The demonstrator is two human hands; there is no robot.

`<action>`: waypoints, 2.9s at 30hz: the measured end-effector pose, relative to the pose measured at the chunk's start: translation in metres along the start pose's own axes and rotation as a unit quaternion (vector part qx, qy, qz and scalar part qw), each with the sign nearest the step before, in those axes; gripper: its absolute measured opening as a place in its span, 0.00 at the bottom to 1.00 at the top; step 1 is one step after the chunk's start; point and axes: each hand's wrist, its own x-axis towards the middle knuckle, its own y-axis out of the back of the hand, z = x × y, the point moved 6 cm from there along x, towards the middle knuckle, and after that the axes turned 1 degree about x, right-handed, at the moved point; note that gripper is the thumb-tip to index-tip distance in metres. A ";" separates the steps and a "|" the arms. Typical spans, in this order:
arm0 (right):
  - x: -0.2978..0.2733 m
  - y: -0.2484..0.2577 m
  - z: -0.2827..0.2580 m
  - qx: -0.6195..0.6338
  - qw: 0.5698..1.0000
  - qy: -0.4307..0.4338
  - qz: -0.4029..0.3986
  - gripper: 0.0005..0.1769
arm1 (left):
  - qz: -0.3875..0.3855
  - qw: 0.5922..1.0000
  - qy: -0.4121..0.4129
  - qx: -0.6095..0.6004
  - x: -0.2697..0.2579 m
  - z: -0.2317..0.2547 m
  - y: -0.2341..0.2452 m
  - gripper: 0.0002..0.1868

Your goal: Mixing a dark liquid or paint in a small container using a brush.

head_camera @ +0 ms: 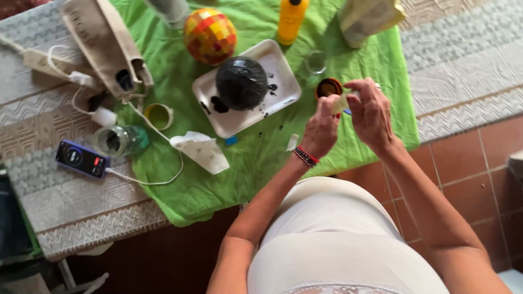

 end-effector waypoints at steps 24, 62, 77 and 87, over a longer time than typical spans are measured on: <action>0.019 0.008 -0.084 0.345 0.930 0.128 0.002 0.20 | -0.365 0.582 0.048 -0.725 0.009 0.076 0.053 0.16; 0.068 0.032 -0.052 0.192 0.973 0.018 -0.128 0.23 | -0.151 0.954 0.078 -0.248 0.035 0.084 0.094 0.09; 0.063 0.031 -0.058 0.171 0.969 0.179 0.003 0.26 | -0.221 0.825 0.162 -0.494 0.035 0.081 0.077 0.10; 0.052 0.018 -0.079 0.070 0.982 0.172 -0.018 0.22 | -0.010 0.988 -0.020 -0.156 0.029 0.061 0.078 0.11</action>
